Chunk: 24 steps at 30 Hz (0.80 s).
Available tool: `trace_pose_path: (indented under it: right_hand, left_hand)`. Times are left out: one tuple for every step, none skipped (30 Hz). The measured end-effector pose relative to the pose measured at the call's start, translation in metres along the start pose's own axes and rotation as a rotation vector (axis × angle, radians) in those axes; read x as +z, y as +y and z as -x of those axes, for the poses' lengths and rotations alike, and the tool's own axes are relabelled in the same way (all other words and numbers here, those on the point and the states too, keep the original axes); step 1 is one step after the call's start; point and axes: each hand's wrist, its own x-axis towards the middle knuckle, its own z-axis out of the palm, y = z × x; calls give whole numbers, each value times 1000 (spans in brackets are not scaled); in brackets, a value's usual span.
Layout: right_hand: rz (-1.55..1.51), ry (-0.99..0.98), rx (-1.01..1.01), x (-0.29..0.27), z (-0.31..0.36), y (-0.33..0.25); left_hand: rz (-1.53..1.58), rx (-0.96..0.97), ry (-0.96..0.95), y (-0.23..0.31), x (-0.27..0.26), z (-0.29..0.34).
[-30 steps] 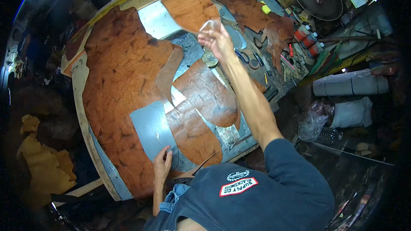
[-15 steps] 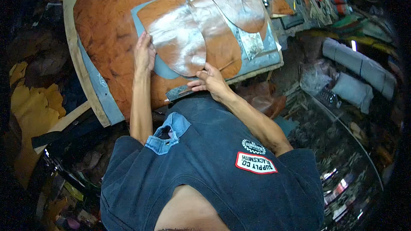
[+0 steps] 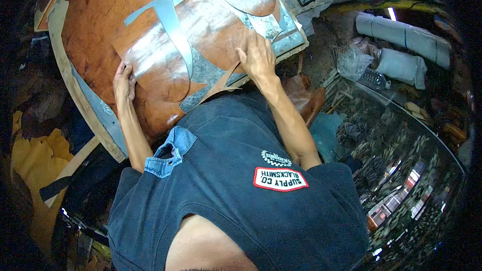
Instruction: Cutting out specific shoe component shapes from a large sheet of leather using a knife and templates.
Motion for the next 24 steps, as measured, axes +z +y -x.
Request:
trace_pose_path:
  right_hand:
    - [-1,2,2,3,-1,1]
    - [39,-25,11,2,-4,-6]
    - [79,-54,18,1,-8,-12]
    - [75,-60,9,-2,-13,-14]
    - [70,-107,85,-6,-19,-13]
    - [64,-149,163,-7,-25,-11]
    - [-18,-82,161,0,-27,2]
    - [-172,-148,176,0,-29,6]
    - [-323,-213,193,0,-29,10]
    - [-319,-212,197,-2,-23,15]
    - [-350,-195,123,-13,-9,4]
    - [-380,-169,47,-25,4,-4]
    - [-353,-82,31,-31,17,0]
    - [-320,8,20,-42,34,14]
    - [-417,-27,190,-52,53,38]
    - [-464,-99,440,-77,64,42]
    - [-462,-66,456,-88,86,77]
    - [-597,-14,562,-103,106,95]
    - [-623,27,594,-121,121,105]
    - [-643,51,612,-134,134,112]
    - [-635,102,643,-142,148,125]
    - [-629,171,677,-150,150,113]
    - [-827,190,746,-156,161,124]
    - [-915,213,655,-156,161,120]
  left_hand:
    - [19,-15,13,-2,-3,-1]
    - [19,-12,22,-6,-9,-2]
    - [10,-7,5,-10,-15,-4]
    - [2,-3,-12,-13,-21,-7]
    - [3,-8,-3,-15,-19,-5]
    - [36,-11,0,-13,-12,-4]
    - [68,-16,1,-11,-8,-4]
    - [28,-18,-31,-6,-5,-4]
    - [29,-20,-31,-3,-2,-4]
    - [8,-4,-25,-2,4,-3]
    - [-15,9,-7,2,6,4]
    - [-80,4,-14,2,1,4]
    - [-80,8,-10,3,0,2]
    - [-88,30,-29,3,3,1]
    - [-97,56,-42,3,2,0]
    - [-85,69,-51,-2,-10,-3]
    - [-84,67,-58,1,-3,-2]
    - [-41,59,0,6,8,3]
    - [2,52,64,10,11,8]
    - [-9,65,-18,2,-4,2]
    - [-22,78,-103,-3,-19,-9]
    - [-52,69,-23,-3,-8,-6]
    - [-75,65,-62,-3,-9,-8]
    - [-96,46,-24,0,1,-7]
